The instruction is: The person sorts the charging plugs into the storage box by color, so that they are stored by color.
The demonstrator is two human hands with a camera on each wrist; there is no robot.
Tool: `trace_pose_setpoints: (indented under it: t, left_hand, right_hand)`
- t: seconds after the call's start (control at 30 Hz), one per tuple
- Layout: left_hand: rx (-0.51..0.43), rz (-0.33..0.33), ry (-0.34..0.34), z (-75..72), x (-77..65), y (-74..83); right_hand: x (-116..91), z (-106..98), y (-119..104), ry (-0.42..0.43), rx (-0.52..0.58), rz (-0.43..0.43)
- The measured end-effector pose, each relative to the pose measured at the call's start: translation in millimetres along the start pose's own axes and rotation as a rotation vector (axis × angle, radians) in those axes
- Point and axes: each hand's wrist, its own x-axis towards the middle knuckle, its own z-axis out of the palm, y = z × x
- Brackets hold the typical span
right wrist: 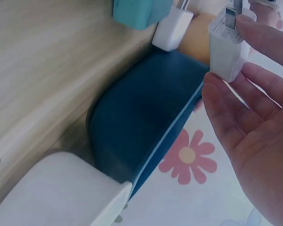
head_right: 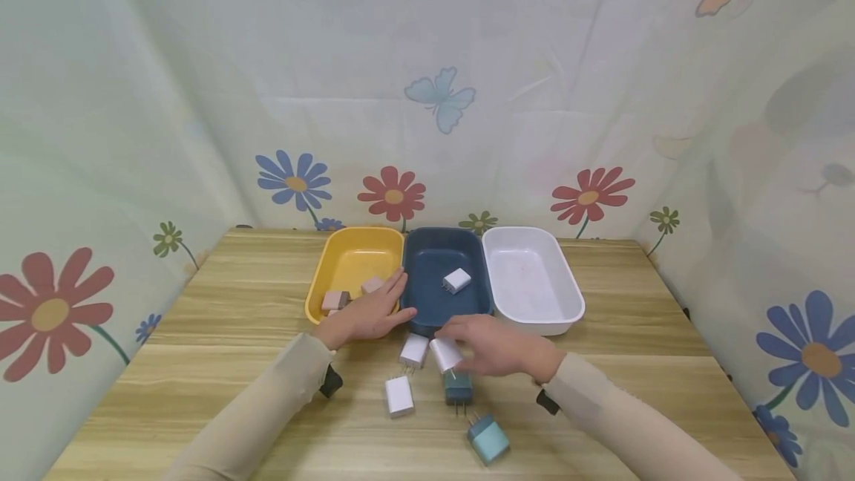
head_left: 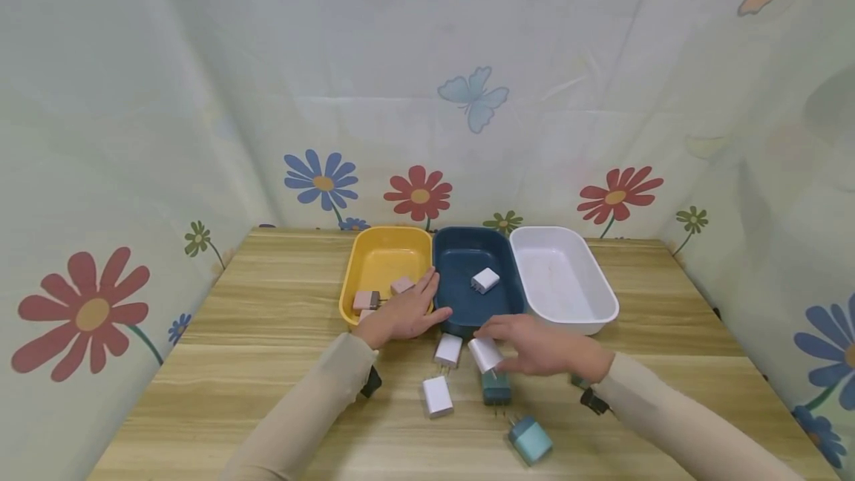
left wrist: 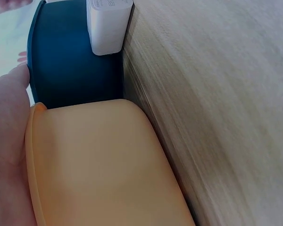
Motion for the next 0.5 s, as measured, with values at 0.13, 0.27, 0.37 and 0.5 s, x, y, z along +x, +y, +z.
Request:
trace_pose_setpoints:
  t: [0.13,0.27,0.37,0.5]
  left_hand:
    - [0.001,0.009,0.006,0.6,0.5,-0.2]
    - [0.002,0.016,0.008,-0.2,-0.4,0.1]
    - [0.008,0.019,0.009,-0.9,-0.9,0.4]
    - [0.005,0.007,0.009,-0.2,-0.4,0.2]
  right_hand:
    - [-1.2,-5.6,2.9,0.025,-0.009,0.040]
    - [-1.9,-9.7,7.4,0.043,-0.018,0.084]
    - [-3.0,-12.8,11.8,0.063,-0.016,0.110]
    - [-4.2,-16.2,20.3,0.102,-0.002,0.131]
